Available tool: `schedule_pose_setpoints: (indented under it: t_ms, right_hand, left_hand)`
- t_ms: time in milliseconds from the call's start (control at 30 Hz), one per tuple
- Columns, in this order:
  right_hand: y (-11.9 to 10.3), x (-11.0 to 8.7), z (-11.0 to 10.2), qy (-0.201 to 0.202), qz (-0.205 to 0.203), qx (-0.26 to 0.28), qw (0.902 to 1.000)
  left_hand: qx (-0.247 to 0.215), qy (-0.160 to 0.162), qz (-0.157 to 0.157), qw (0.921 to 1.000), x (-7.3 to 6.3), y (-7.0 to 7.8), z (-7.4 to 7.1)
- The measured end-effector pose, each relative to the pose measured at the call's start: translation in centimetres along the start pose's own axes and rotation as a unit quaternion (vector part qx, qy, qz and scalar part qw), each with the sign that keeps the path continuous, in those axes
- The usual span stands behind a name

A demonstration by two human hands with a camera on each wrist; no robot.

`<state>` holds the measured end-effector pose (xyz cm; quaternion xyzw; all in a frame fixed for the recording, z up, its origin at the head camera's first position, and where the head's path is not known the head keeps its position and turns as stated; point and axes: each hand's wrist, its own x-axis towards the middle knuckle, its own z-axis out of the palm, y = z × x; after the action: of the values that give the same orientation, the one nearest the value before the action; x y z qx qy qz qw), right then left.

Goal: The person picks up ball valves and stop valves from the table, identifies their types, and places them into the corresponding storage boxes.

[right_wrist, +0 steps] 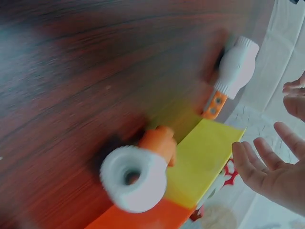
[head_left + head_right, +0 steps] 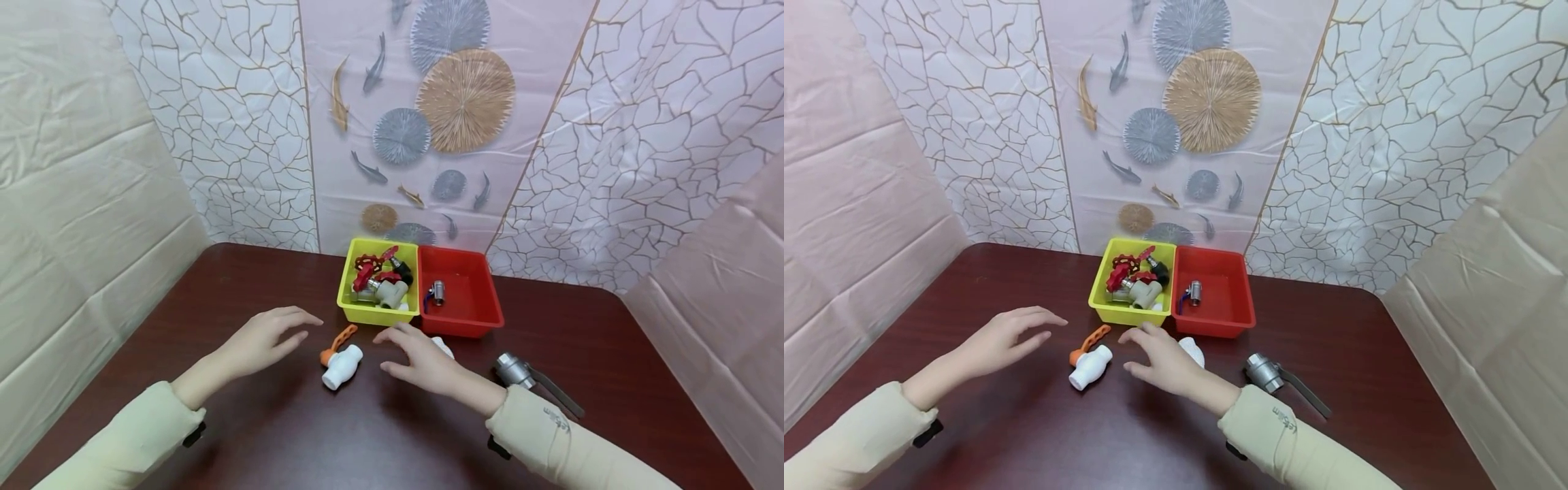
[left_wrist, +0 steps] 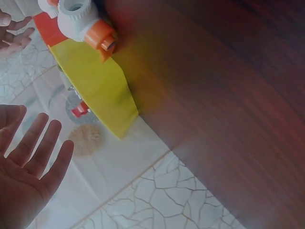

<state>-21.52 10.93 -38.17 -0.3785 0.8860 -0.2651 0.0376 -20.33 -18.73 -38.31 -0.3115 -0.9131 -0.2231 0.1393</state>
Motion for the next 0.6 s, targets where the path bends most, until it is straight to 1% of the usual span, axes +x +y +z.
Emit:
schedule_pose_setpoints:
  t_ms: [200,333,467,533,600]
  right_hand:
    - [-1.1,1.8,1.8,-0.039,-0.013,-0.025,0.9988]
    - [-1.7,3.1,2.9,-0.076,-0.021,-0.039,0.9961]
    - [-2.2,4.2,3.8,-0.122,0.003,-0.06,0.9907]
    - [-2.3,4.7,4.2,-0.137,0.017,-0.075,0.9876]
    - [-2.4,5.0,4.6,-0.142,0.028,-0.087,0.9857]
  left_hand:
    - [-0.008,0.006,-0.025,0.9996,-1.1,-0.6,-0.1]
    - [-0.015,0.011,-0.026,0.9995,-1.5,-1.0,0.0]
    - [-0.019,0.013,-0.02,0.9995,-1.5,-1.1,0.2]
    - [-0.017,0.014,-0.019,0.9996,-1.5,-1.1,0.2]
    - [-0.013,0.015,-0.021,0.9996,-1.5,-1.1,0.2]
